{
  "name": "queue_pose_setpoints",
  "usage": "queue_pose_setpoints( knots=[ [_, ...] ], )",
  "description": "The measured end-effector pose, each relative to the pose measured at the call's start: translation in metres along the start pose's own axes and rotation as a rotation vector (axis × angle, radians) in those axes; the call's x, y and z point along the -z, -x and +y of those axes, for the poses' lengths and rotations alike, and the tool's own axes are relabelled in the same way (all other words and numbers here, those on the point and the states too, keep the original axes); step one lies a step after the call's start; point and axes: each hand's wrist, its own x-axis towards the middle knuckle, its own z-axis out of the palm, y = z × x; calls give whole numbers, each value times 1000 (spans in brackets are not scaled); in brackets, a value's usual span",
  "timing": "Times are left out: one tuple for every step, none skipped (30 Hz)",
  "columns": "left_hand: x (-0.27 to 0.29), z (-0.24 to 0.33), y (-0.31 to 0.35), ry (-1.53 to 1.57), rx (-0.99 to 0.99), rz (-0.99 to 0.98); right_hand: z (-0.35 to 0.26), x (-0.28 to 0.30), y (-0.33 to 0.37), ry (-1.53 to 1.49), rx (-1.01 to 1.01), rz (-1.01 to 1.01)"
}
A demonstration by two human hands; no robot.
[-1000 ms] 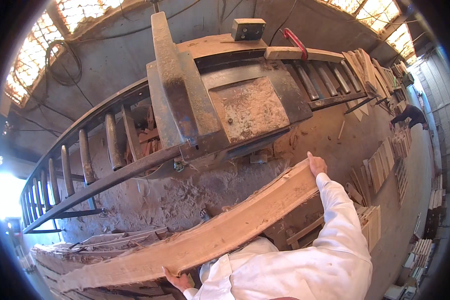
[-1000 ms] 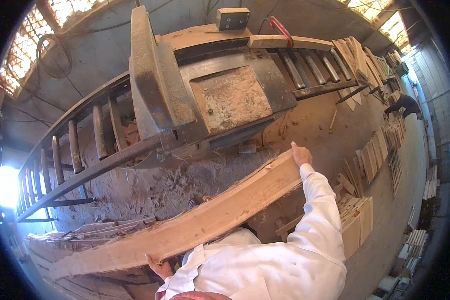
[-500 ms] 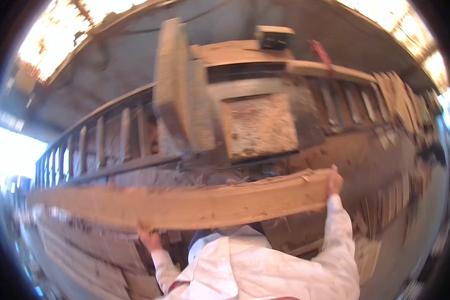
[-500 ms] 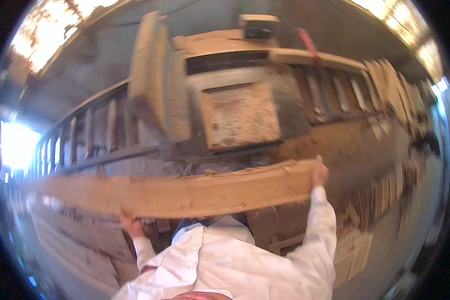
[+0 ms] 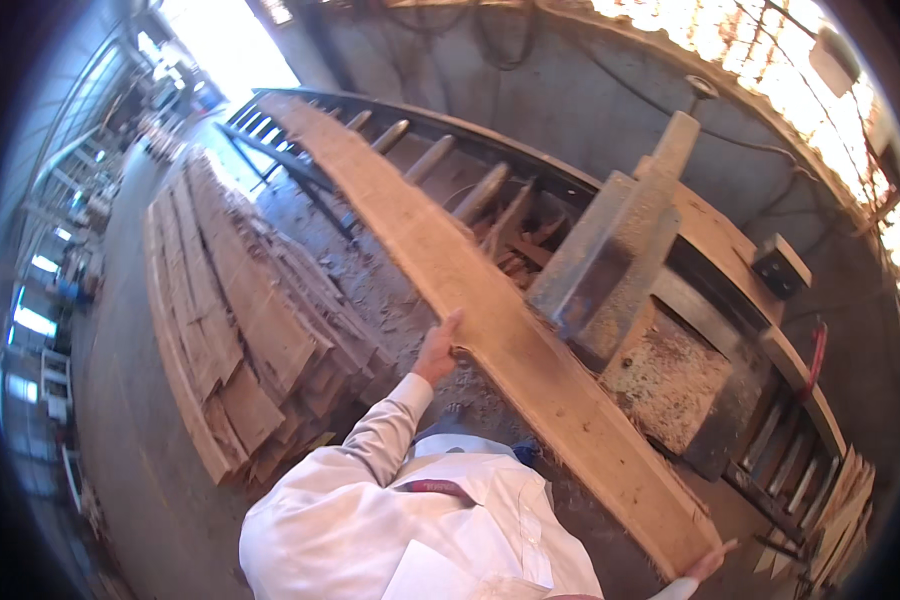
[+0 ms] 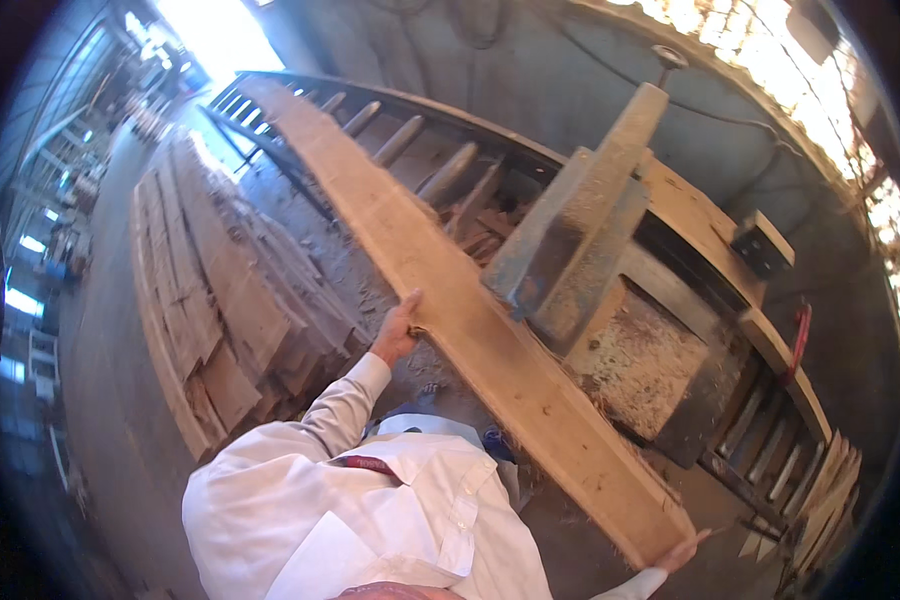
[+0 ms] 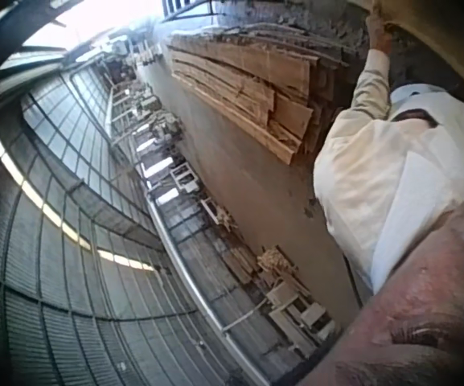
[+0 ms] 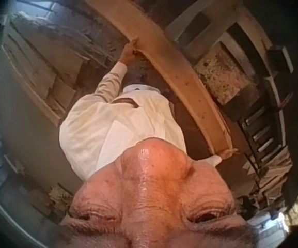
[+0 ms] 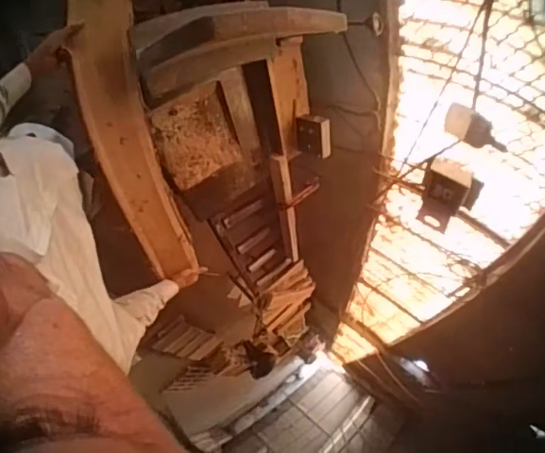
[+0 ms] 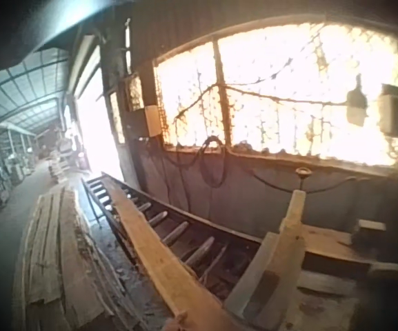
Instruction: The person cuts wooden boards into smaller sections using a saw machine alongside an assistant, fetching additional boards from a stack by hand.
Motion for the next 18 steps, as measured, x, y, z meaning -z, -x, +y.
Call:
queue_pose_setpoints(
  knots=[
    [45,10,-16,-375,-214,-62,3,-15,-20,138,483,-87],
    [72,22,-25,-775,-408,-157,-35,-48,-11,-197,12,-209],
    [47,41,-28,-1111,-300,-128,-111,-77,55,-344,-179,-210],
    [-13,57,-24,-895,-166,-121,-152,-93,83,-389,-306,-55],
    [14,91,-33,-977,-97,-49,-141,-109,58,-480,-260,-238],
    [-2,102,-27,-895,-159,-136,-165,-131,68,-442,-229,-186],
    [-9,122,-29,-1045,-148,-19,-120,-142,29,-395,-21,-196],
    [7,139,-36,-1087,-177,76,-95,-162,0,-245,332,-240],
    [-5,149,-40,-1007,-97,227,-103,-186,-6,-269,136,-247],
    [-15,151,-32,-979,-135,276,-136,-198,9,-79,99,-330],
    [-27,147,-31,-946,-176,315,-149,-221,13,-213,82,-186],
    [-28,142,-31,-929,-196,304,-143,-237,0,-175,86,-188],
    [-26,137,-30,-911,-216,303,-141,-250,-12,-133,87,-199],
    [-22,129,-24,-916,-213,294,-151,-261,-19,-210,92,-235],
    [-19,121,-18,-913,-197,249,-162,-271,-25,-287,99,-271],
    [-9,128,-8,-925,-186,213,-166,-289,-19,-320,113,-316],
    [-7,124,-1,-930,-184,207,-176,-301,-27,-347,142,-355],
    [-9,118,4,-936,-143,173,-183,-311,-42,-242,265,-342]
  ],
)
